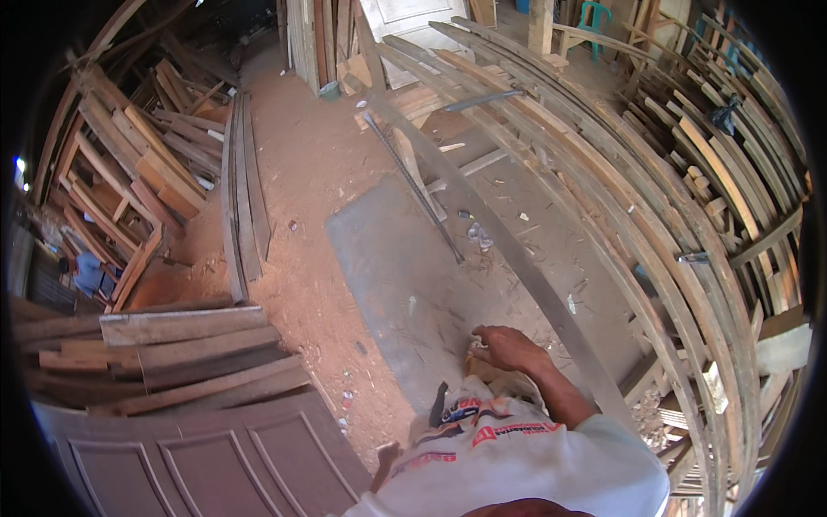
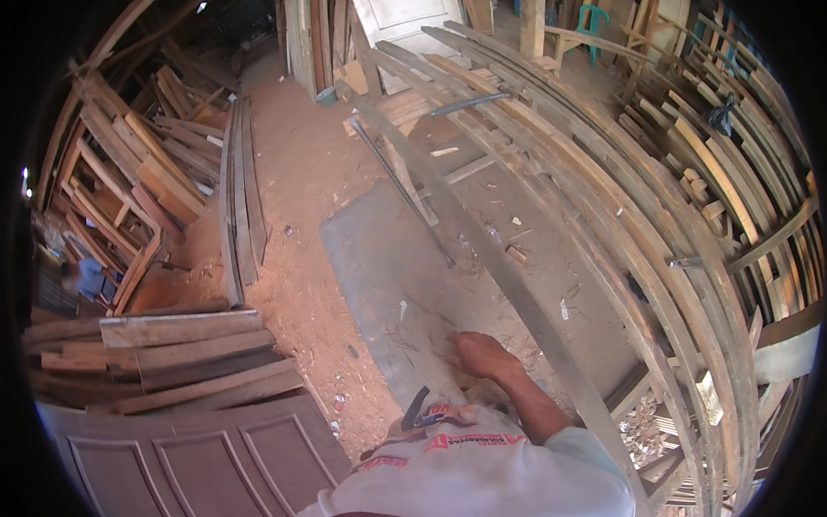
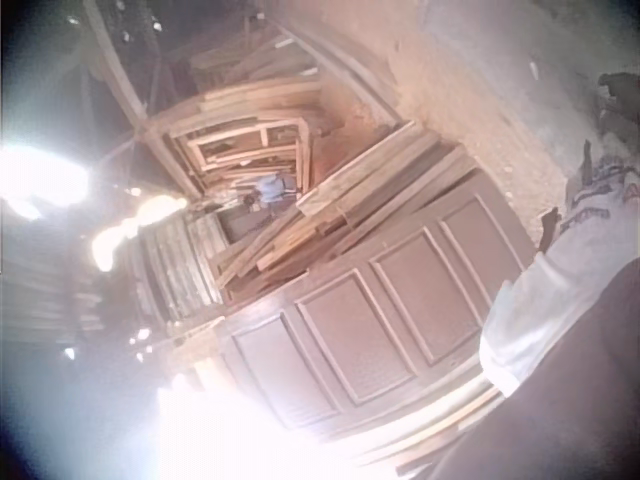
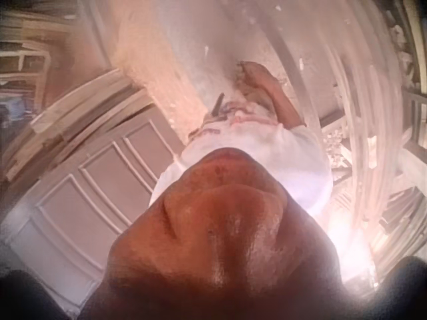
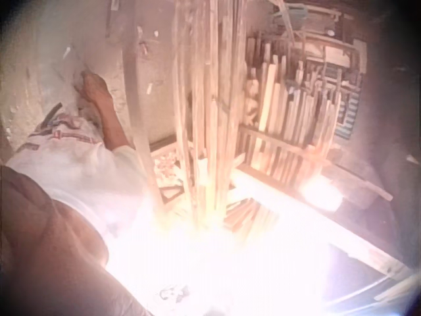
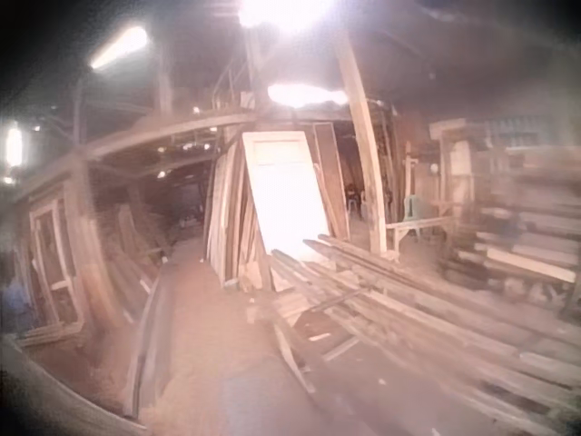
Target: The person uses a hammer to strike and pry apart a wooden frame structure, removing planks and pieces one at a time. They repeatedly hit joints and pull away separated wood, moving pieces aside as they work.
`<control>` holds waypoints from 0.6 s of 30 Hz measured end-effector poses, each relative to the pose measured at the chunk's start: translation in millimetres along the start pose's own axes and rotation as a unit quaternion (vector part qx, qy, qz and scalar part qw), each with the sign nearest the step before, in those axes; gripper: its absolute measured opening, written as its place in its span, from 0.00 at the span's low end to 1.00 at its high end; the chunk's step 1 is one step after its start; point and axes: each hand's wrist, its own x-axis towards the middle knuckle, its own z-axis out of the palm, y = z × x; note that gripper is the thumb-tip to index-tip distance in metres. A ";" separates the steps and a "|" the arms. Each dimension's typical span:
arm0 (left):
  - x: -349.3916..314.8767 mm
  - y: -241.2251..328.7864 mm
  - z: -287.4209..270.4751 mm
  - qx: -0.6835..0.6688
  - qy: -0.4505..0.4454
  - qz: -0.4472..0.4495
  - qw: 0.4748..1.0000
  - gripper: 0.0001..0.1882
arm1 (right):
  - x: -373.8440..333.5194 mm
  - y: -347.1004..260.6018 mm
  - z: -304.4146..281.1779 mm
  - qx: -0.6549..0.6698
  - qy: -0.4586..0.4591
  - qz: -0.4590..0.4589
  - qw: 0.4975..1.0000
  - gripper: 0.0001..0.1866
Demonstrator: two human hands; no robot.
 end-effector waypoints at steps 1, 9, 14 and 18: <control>3.9 6.5 -6.0 -0.035 -0.002 -0.055 0.998 0.17 | 22.8 -5.0 -16.1 -0.010 -0.003 -0.017 1.000 0.26; 111.2 77.6 -61.1 -0.115 -0.009 -0.135 0.984 0.18 | 193.0 -48.6 -112.0 -0.020 -0.026 -0.095 0.995 0.24; 205.8 99.3 -97.8 -0.123 -0.026 -0.121 0.985 0.19 | 290.4 -54.3 -139.9 0.055 0.009 -0.075 0.996 0.25; 311.4 99.3 -148.2 -0.156 -0.041 -0.124 0.979 0.19 | 371.0 -18.2 -164.2 0.012 0.166 -0.062 0.984 0.28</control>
